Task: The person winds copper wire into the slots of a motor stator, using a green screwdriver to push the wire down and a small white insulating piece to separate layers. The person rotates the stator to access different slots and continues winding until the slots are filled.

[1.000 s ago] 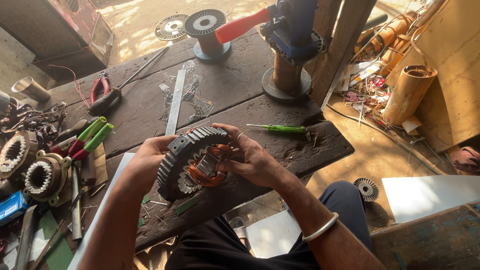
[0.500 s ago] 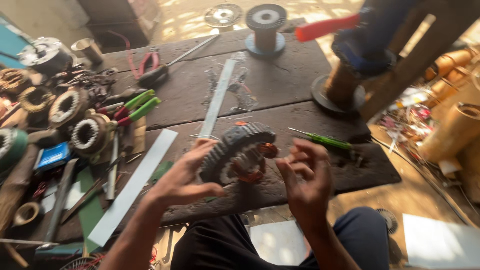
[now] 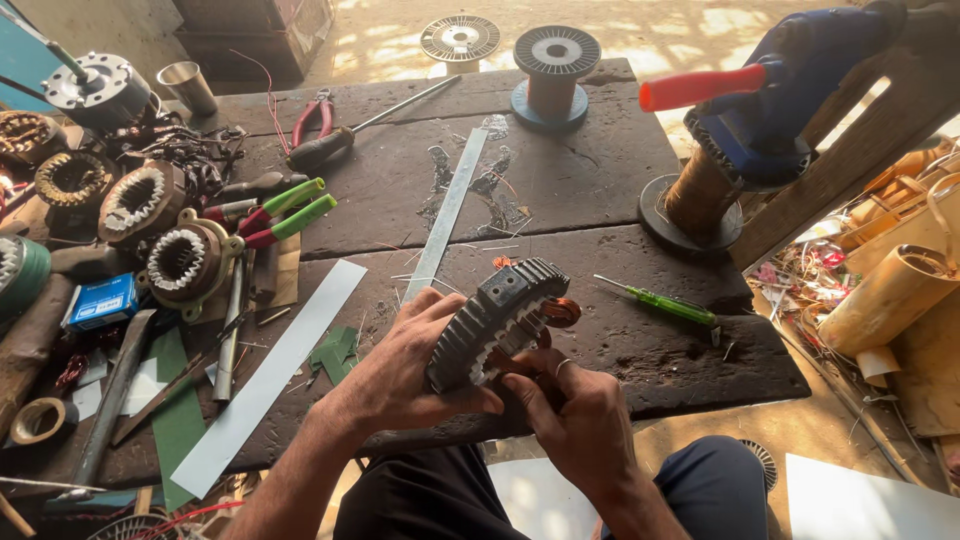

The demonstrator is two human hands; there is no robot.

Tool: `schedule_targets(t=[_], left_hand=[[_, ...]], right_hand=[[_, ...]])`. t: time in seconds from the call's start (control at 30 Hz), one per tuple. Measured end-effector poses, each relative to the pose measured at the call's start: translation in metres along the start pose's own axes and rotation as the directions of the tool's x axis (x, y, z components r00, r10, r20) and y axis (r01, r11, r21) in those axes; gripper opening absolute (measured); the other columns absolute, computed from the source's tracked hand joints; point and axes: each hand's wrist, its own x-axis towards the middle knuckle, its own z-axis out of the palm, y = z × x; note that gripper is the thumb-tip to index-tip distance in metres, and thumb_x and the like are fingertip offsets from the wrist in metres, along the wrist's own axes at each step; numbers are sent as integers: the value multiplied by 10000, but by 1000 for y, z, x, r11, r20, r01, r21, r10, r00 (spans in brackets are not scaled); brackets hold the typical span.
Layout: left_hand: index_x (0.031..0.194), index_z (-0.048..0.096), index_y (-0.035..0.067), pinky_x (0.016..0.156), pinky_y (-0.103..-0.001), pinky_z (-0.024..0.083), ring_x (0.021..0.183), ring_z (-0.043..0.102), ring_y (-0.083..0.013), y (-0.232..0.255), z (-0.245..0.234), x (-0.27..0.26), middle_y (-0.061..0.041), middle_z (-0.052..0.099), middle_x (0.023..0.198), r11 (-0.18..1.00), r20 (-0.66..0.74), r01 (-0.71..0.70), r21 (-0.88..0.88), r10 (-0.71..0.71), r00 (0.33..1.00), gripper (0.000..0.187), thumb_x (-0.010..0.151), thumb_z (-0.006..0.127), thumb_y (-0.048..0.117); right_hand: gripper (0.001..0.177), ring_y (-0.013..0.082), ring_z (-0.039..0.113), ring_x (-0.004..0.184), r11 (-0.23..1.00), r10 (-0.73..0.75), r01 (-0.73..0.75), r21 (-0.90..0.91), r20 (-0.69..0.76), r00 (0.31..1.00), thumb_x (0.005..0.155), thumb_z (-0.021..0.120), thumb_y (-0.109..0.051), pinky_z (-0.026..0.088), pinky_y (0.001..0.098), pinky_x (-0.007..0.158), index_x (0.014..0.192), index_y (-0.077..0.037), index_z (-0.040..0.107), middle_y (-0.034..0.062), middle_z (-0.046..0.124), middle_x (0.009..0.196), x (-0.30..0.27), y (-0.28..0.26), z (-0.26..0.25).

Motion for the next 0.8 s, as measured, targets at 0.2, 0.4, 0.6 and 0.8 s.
schedule_targets(t=[0.2, 0.4, 0.6, 0.8], left_hand=[[1026, 764, 163, 916, -421, 446, 994, 570, -219, 13, 9, -2, -5, 678, 1017, 982, -26, 181, 47, -180, 983, 554, 784, 740, 661], [1273, 674, 58, 1017, -497, 417, 1161, 584, -285, 15, 24, -14, -109, 654, 1226, 998, -195, 59, 11, -56, 979, 663, 923, 664, 621], [1227, 677, 73, 1033, -501, 448, 1151, 597, -300, 18, 37, -28, -119, 662, 1194, 992, -272, 124, 7, -118, 955, 600, 908, 702, 580], [1241, 676, 92, 1033, -555, 379, 1259, 488, -375, 12, 31, -52, -153, 596, 1283, 973, -183, 90, 214, -50, 982, 848, 642, 846, 666]], right_hand=[[185, 53, 583, 439, 979, 159, -165, 116, 60, 985, 892, 759, -185, 413, 252, 401, 1008, -43, 785, 32, 733, 565, 6, 4, -9], [245, 56, 692, 458, 994, 91, -96, 44, 94, 991, 863, 786, -280, 514, 240, 421, 930, -49, 736, 15, 732, 569, 9, 1, -10], [209, 135, 662, 416, 988, -7, 0, -154, -48, 999, 834, 816, -296, 484, 297, 435, 894, -104, 761, 49, 694, 520, 7, -12, 0], [185, 186, 673, 437, 977, -137, 125, -174, -62, 989, 812, 850, -252, 506, 332, 423, 821, -98, 749, 68, 691, 580, -5, -18, 3]])
